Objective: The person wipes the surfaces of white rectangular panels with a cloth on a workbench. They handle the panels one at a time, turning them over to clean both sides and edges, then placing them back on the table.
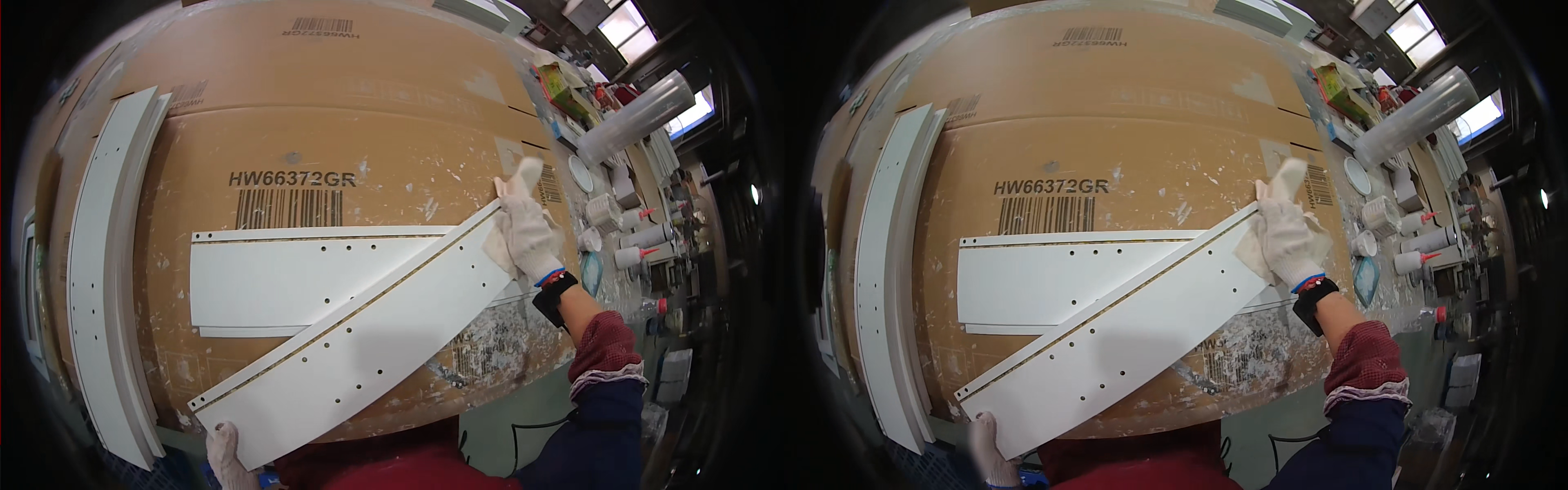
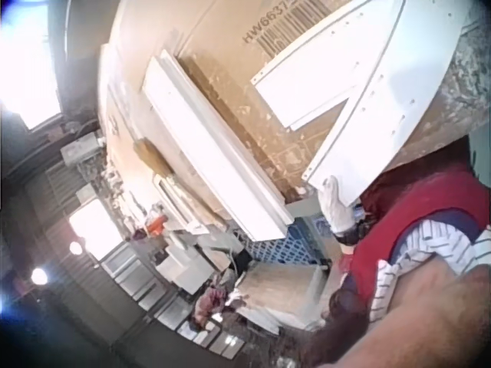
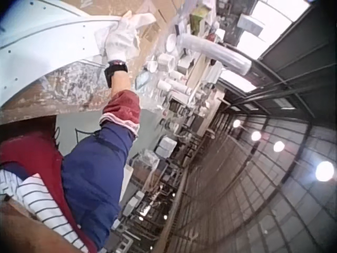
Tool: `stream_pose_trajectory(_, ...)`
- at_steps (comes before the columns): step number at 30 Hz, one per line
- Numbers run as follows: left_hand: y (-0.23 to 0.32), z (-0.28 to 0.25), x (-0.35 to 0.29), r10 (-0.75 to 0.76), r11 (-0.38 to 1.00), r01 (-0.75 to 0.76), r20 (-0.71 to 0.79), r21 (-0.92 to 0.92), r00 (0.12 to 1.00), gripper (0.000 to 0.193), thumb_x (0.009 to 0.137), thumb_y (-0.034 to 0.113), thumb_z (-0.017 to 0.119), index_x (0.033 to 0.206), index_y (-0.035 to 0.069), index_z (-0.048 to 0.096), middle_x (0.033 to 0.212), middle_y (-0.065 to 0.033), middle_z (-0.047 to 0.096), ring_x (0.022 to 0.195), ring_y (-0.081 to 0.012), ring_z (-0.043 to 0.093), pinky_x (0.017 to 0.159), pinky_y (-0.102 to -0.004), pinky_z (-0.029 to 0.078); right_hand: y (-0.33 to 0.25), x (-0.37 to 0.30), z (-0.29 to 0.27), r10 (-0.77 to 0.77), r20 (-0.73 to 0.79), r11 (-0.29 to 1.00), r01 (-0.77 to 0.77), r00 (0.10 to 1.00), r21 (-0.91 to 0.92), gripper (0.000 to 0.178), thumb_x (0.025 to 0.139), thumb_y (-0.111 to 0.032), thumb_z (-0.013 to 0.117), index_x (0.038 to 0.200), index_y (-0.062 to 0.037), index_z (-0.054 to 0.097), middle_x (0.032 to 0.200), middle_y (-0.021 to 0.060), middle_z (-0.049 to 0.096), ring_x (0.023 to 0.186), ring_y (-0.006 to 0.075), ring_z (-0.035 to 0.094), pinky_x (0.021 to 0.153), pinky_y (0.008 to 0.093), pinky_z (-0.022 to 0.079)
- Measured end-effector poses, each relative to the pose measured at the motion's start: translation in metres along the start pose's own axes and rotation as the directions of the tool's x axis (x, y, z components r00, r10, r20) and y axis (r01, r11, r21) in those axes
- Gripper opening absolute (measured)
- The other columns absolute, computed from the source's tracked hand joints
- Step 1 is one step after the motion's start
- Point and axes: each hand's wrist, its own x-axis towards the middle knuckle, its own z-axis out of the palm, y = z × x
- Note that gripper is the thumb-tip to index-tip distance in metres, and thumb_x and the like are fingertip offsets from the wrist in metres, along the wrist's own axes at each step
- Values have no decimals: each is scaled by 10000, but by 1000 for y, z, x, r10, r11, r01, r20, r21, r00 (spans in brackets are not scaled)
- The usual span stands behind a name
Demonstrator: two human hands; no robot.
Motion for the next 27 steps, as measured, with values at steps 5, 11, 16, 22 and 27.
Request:
stream_pose_trajectory(5, 14, 18, 9, -124, 815, 110, 15, -569, 992, 341, 906, 199, 585, 1173, 5, 500, 1013, -104, 602, 850, -201, 650, 706, -306, 567, -38, 5, -10, -167, 20, 985, 167, 986, -40, 326, 849, -128, 591, 1166, -68, 545, 1007, 132, 583, 942, 328, 560, 775, 411, 484)
stream_pose_trajectory(11, 42, 23, 7, -231, 827, 255, 111, -501, 967, 270, 911, 202, 578, 1107, 22, 532, 918, -71, 611, 757, -137, 649, 618, -254, 552, -175, -9, -28, -498, -73, 822, 497, 864, 277, 389, 752, -129, 618, 1136, -85, 571, 887, 53, 560, 814, 251, 552, 662, 369, 487)
stream_pose_trajectory(16, 47, 27, 6, -260, 776, 294, 142, -557, 955, 292, 918, 220, 574, 1119, 9, 550, 931, -85, 629, 787, -167, 659, 628, -277, 551, -283, -39, -71, -759, -116, 422, 620, 640, 661, 457, 701, -186, 690, 1140, -103, 594, 913, 8, 543, 817, 199, 562, 591, 289, 502)
stream_pose_trajectory(22, -13, 4, 10, 475, 842, -469, 46, 266, 879, 669, 745, 122, 683, 1333, -67, 426, 1245, -296, 517, 1180, -429, 504, 1017, -443, 419, -283, -27, -67, -515, -76, 590, 417, 854, 691, 562, 721, -185, 749, 1214, 25, 582, 995, 163, 616, 893, 309, 608, 754, 384, 518)
stream_pose_trajectory(27, -19, 5, 8, 574, 663, -511, 67, 547, 816, 647, 767, 225, 687, 1324, -23, 472, 1255, -260, 532, 1223, -446, 448, 1085, -457, 334, -142, -18, -36, 50, 115, 919, -91, 992, 383, 555, 876, -220, 618, 1324, 70, 466, 1255, 279, 544, 1075, 402, 563, 948, 418, 457)
